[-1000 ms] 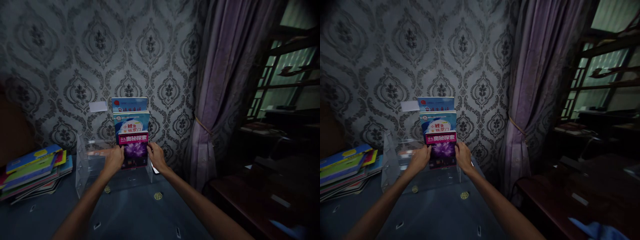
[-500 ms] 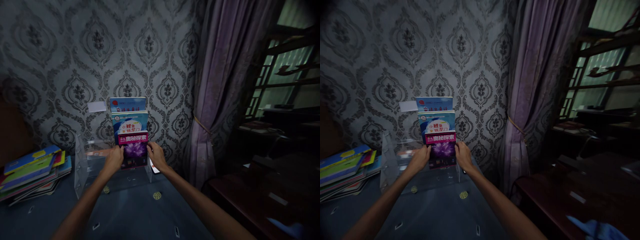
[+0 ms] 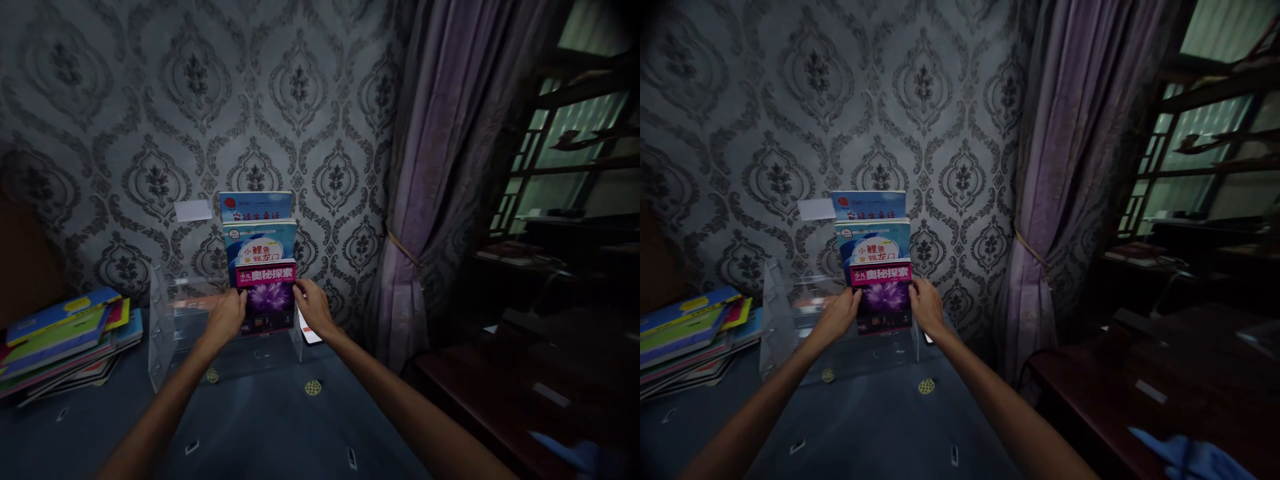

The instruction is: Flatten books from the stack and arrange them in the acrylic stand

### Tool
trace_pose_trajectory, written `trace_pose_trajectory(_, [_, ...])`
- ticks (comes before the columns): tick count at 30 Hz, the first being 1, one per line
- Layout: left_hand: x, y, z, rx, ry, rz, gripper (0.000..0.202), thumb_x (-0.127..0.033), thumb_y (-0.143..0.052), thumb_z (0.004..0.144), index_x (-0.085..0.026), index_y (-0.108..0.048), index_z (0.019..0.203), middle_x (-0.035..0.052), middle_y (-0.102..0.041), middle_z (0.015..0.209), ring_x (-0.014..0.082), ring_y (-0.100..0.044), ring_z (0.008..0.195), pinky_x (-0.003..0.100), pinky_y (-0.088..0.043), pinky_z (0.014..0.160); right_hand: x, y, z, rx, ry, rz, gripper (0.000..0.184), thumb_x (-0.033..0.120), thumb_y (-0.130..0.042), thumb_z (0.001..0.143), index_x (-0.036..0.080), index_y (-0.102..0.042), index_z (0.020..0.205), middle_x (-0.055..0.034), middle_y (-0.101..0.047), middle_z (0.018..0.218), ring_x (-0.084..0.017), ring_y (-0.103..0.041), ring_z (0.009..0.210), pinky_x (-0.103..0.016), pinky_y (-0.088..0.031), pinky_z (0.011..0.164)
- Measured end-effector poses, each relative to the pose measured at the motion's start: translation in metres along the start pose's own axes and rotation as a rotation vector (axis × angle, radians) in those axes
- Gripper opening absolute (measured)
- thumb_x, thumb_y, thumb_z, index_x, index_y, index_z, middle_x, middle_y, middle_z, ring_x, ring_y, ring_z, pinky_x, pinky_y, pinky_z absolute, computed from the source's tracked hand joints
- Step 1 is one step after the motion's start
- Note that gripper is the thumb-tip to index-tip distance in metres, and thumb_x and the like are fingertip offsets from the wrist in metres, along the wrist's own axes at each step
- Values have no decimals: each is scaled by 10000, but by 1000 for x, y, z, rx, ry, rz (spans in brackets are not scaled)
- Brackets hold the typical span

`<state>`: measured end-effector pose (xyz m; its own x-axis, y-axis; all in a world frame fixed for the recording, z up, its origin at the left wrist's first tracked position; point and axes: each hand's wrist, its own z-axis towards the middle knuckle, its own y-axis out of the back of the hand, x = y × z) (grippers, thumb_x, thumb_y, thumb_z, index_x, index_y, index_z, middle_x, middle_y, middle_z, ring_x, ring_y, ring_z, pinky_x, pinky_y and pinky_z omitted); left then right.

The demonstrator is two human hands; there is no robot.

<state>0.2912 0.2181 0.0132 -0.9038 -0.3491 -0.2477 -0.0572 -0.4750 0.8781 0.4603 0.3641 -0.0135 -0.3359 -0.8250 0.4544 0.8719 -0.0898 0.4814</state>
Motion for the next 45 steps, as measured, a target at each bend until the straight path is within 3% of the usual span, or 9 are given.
trace_pose_trajectory(17, [-11,6,0,37,55,109,349,-332,-299,1043,-101,-561,1053,198,-724,971,308,-716,923,337,-469,710,2,0,-2,-5,28,-35,256,216,-438,916,175,-678,997,-94,-677,899,-238,-631,853,-357,-503,789])
trace_pose_trajectory(20, [-11,7,-1,36,55,115,354,-344,-290,1044,-110,-556,1054,196,-723,980,300,-716,930,336,-474,727,14,6,-2,-102,51,-83,345,230,-435,925,143,-596,1218,-142,-644,1071,-270,-607,993,-415,-503,874])
trace_pose_trajectory(23, [-10,7,-2,38,53,111,354,-349,-282,1045,-120,-551,1061,194,-722,983,294,-715,935,340,-479,748,34,14,3,-197,191,-195,454,218,-424,940,146,-474,1385,-180,-538,1332,-299,-491,1230,-482,-425,1023])
trace_pose_trajectory(26, [-10,7,-2,42,54,103,356,-352,-279,1044,-123,-551,1064,196,-720,990,292,-716,936,348,-481,766,50,16,11,-128,320,-318,460,190,-394,959,142,-462,1412,-171,-464,1462,-294,-390,1356,-485,-352,1095])
trace_pose_trajectory(30, [-9,7,-1,46,58,91,365,-354,-282,1043,-117,-558,1066,205,-718,997,299,-714,939,358,-481,773,53,13,17,-46,345,-418,449,190,-395,963,124,-488,1397,-170,-532,1419,-292,-423,1345,-480,-348,1097])
trace_pose_trajectory(40, [-3,4,-1,6,46,-24,331,-354,-334,1032,-128,-576,1017,183,-719,917,312,-705,903,353,-462,729,37,8,26,-63,370,-341,451,149,-415,933,156,-518,1372,-153,-576,1375,-300,-488,1308,-494,-401,1091])
trace_pose_trajectory(45, [7,4,7,-83,4,-179,330,-320,-320,1029,-179,-581,886,105,-713,876,236,-687,876,303,-447,736,35,8,26,-50,379,-291,471,148,-398,940,153,-495,1400,-160,-570,1377,-297,-474,1330,-518,-399,1112])
